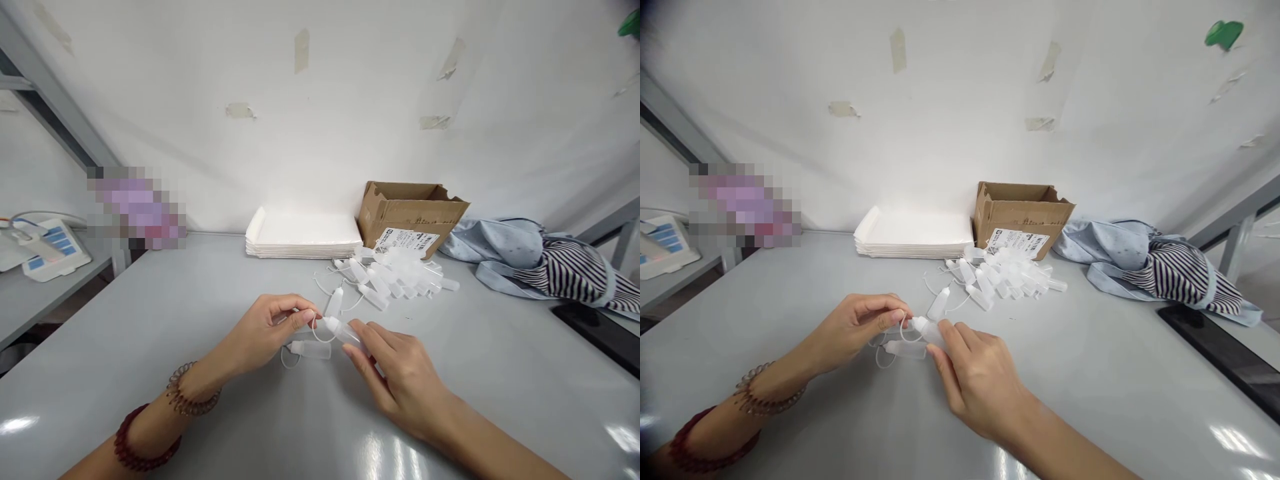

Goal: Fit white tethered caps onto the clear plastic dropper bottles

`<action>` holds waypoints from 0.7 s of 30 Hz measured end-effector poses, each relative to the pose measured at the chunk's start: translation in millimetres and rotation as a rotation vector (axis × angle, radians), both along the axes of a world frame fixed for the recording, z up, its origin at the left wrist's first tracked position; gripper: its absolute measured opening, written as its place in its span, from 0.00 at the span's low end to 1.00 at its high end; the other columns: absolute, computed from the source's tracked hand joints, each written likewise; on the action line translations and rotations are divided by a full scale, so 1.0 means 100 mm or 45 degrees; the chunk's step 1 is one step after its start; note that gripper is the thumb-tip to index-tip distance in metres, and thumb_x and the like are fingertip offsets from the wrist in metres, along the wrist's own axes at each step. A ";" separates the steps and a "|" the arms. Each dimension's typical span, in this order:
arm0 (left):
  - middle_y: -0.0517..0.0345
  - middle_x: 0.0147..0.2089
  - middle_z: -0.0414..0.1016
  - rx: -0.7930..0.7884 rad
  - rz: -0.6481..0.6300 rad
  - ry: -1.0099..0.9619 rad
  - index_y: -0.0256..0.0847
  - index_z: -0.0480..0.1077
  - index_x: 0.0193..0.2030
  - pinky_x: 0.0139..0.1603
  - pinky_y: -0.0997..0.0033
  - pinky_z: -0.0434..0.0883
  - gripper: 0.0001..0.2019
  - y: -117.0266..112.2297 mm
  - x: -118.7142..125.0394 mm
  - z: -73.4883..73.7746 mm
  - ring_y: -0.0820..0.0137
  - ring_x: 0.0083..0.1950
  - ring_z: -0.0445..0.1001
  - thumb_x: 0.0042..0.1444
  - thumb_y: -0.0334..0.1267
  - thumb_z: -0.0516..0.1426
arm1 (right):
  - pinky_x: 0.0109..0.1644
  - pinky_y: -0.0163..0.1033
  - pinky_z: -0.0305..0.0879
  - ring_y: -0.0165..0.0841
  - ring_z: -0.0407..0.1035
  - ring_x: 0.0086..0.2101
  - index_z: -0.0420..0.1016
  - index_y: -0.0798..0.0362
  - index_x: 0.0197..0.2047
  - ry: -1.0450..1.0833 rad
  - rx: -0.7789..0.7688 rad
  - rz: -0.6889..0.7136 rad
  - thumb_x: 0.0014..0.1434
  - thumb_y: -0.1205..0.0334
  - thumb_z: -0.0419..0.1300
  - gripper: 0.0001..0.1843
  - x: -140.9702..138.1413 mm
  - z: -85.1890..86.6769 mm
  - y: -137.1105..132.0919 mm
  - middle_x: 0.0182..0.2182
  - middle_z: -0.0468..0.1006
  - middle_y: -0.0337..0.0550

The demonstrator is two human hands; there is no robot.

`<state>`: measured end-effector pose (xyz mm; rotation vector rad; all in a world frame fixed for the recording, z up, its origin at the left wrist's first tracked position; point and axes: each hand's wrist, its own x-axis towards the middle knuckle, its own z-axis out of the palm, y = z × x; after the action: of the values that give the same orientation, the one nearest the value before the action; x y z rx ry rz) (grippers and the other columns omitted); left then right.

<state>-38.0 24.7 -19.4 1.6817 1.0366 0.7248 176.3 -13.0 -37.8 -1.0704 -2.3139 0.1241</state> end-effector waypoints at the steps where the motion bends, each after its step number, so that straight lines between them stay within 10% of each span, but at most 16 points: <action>1: 0.58 0.35 0.74 0.006 -0.003 0.007 0.40 0.75 0.35 0.39 0.71 0.67 0.13 0.00 0.00 -0.01 0.69 0.37 0.70 0.60 0.43 0.51 | 0.23 0.33 0.54 0.28 0.59 0.20 0.68 0.58 0.41 0.003 -0.014 0.005 0.65 0.64 0.45 0.12 0.01 0.00 0.00 0.22 0.66 0.37; 21: 0.59 0.32 0.73 0.153 -0.043 0.222 0.40 0.74 0.28 0.34 0.73 0.63 0.15 -0.01 0.00 0.00 0.71 0.33 0.68 0.61 0.40 0.50 | 0.23 0.33 0.54 0.28 0.58 0.19 0.67 0.57 0.38 -0.003 -0.096 0.058 0.65 0.64 0.44 0.12 0.02 0.02 0.01 0.22 0.65 0.37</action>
<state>-38.1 23.8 -19.7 1.8886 1.1003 0.6376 177.9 -11.9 -35.6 -1.0554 -2.3524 0.2294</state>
